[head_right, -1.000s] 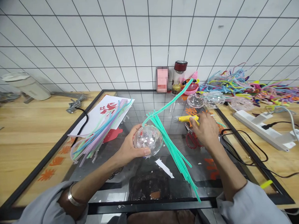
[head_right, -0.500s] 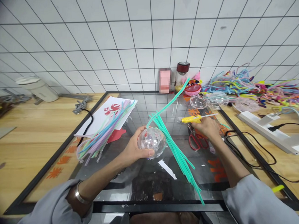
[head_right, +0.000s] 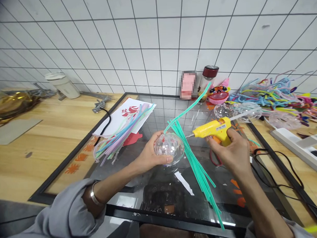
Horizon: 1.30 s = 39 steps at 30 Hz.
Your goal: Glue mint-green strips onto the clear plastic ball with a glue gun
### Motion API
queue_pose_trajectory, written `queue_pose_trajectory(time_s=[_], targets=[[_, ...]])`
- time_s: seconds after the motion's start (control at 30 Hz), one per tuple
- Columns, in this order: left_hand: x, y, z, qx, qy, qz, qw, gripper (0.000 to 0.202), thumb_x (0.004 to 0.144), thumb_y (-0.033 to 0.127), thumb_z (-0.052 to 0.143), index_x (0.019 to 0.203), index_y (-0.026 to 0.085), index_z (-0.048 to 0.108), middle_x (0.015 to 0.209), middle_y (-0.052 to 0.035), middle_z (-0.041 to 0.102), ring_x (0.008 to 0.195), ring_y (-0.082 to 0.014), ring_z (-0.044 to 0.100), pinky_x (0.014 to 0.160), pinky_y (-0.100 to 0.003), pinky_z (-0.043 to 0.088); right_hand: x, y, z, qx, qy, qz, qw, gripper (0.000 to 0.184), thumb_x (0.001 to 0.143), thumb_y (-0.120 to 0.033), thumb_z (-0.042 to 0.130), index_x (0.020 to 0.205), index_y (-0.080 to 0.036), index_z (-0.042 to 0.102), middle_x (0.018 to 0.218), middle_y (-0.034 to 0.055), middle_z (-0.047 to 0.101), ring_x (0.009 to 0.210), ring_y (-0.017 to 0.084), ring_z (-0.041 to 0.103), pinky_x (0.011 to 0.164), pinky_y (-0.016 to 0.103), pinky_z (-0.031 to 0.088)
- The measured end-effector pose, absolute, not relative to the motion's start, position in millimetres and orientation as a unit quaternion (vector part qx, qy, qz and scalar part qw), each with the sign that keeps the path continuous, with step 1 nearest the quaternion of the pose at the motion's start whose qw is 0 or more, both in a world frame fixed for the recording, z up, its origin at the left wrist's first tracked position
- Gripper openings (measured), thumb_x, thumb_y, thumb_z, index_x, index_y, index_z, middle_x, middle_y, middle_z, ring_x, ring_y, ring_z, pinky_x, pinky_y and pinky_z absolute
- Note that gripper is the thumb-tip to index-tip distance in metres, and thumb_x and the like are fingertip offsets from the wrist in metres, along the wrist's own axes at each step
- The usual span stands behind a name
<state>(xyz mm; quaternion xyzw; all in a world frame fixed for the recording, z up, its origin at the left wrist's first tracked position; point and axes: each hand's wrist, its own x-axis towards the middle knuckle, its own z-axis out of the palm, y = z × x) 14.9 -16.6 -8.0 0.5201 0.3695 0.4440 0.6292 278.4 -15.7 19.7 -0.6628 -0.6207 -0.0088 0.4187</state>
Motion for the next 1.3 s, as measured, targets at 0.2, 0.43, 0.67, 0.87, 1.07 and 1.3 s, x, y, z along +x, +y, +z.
queue_pose_trajectory(time_s=[0.2,0.43,0.67,0.87,1.07,1.3], targets=[[15.8,-20.3,-9.0,0.551,0.381,0.435,0.601,0.086,0.055,0.028,0.09,0.128,0.02,0.045,0.119,-0.0083,0.062,0.103,-0.0236,0.065,0.098,-0.043,0.051,248.5,-32.8,17.0,-0.571,-0.66,-0.138,0.469,0.028,0.074,-0.037,0.07,0.063,-0.024,0.047,0.06,-0.0033,0.05,0.049,0.011,0.041,0.048,0.027,0.034],[15.8,-23.4,-10.5,0.594,0.392,0.419,0.564,0.088,0.056,0.031,0.091,0.131,0.021,0.045,0.116,-0.0083,0.062,0.104,-0.0252,0.064,0.097,-0.045,0.052,246.4,-34.6,11.4,-0.552,-0.675,-0.169,0.459,0.017,0.079,-0.035,0.067,0.074,-0.024,0.054,0.063,-0.0025,0.053,0.051,0.013,0.045,0.049,0.029,0.035],[17.0,-26.7,-6.8,0.594,0.404,0.414,0.559,0.086,0.056,0.031,0.091,0.13,0.022,0.048,0.117,-0.0086,0.064,0.104,-0.0262,0.065,0.098,-0.048,0.052,240.6,-38.0,12.9,-0.554,-0.674,-0.179,0.455,0.019,0.079,-0.034,0.064,0.07,-0.027,0.049,0.058,-0.0027,0.05,0.049,0.015,0.046,0.048,0.03,0.03],[16.8,-29.3,-6.0,0.601,0.414,0.4,0.554,0.092,0.055,0.031,0.091,0.135,0.022,0.046,0.123,-0.0107,0.064,0.111,-0.0295,0.064,0.1,-0.049,0.051,240.5,-38.6,12.5,-0.561,-0.672,-0.179,0.449,0.02,0.079,-0.03,0.063,0.069,-0.027,0.046,0.058,-0.0032,0.049,0.05,0.014,0.044,0.05,0.031,0.031],[16.5,-29.8,-6.0,0.608,0.413,0.394,0.552,0.091,0.057,0.032,0.09,0.135,0.023,0.045,0.123,-0.0105,0.064,0.107,-0.0277,0.065,0.098,-0.047,0.051,240.7,-36.9,12.7,-0.545,-0.682,-0.187,0.45,0.022,0.079,-0.029,0.063,0.068,-0.027,0.044,0.055,-0.0053,0.043,0.047,0.013,0.038,0.048,0.03,0.029],[16.7,-29.2,-4.8,0.607,0.411,0.4,0.55,0.09,0.056,0.032,0.09,0.133,0.022,0.046,0.121,-0.0099,0.064,0.107,-0.0285,0.065,0.099,-0.049,0.052,241.9,-38.6,12.4,-0.55,-0.686,-0.176,0.442,0.025,0.081,-0.029,0.062,0.065,-0.027,0.043,0.053,-0.0047,0.042,0.046,0.013,0.039,0.047,0.03,0.027]])
